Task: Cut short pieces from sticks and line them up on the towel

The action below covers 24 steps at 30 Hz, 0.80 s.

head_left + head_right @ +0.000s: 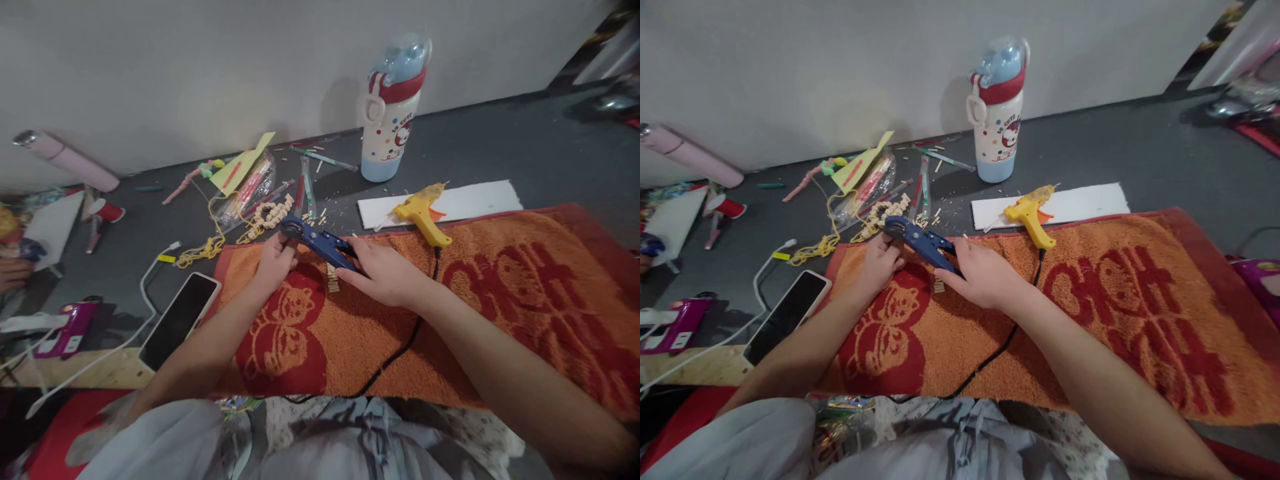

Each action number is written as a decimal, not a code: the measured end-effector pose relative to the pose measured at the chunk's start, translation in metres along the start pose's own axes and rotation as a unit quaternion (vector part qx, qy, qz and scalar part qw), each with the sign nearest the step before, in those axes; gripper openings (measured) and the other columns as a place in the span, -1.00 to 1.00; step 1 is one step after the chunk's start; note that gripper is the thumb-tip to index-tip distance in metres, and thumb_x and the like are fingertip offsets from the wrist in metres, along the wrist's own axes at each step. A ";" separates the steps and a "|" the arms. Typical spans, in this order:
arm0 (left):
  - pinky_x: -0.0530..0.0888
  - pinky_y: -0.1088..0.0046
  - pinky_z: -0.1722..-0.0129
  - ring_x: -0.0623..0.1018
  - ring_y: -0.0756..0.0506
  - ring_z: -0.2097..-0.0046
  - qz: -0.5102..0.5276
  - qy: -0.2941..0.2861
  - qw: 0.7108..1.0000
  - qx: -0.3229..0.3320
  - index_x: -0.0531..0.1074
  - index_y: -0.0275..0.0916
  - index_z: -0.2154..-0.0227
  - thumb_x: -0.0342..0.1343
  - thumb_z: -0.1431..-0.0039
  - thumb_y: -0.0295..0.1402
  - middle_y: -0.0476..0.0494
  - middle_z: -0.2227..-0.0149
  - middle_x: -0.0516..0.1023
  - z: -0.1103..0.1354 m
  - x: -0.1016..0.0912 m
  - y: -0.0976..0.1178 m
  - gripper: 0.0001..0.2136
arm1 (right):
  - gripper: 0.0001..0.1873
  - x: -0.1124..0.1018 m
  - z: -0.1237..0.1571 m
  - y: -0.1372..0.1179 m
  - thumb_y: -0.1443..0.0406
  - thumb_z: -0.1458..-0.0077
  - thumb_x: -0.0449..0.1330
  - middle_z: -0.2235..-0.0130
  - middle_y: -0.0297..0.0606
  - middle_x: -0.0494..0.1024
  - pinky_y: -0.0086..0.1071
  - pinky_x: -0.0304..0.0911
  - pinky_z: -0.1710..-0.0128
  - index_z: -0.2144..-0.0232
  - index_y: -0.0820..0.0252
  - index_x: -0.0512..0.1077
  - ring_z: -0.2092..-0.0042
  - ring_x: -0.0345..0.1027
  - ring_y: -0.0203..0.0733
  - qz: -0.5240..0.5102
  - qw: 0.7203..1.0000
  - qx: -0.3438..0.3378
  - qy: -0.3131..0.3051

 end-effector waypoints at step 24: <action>-0.01 0.58 0.68 0.02 0.15 0.70 -0.039 0.020 0.999 0.011 0.27 -0.21 0.54 0.14 0.02 -0.35 0.16 0.68 0.05 0.000 -0.003 0.001 -0.85 | -0.47 0.001 -0.001 0.002 0.09 -0.19 -0.04 0.05 0.01 0.48 -0.29 0.22 0.19 -0.08 0.34 0.15 0.09 0.41 0.04 -0.004 1.000 0.010 -0.010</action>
Point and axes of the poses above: each hand's wrist, its own z-axis away from the middle knuckle, its own x-axis out of the palm, y = z × x, the point moved 8 cm from there along -z, towards the middle knuckle
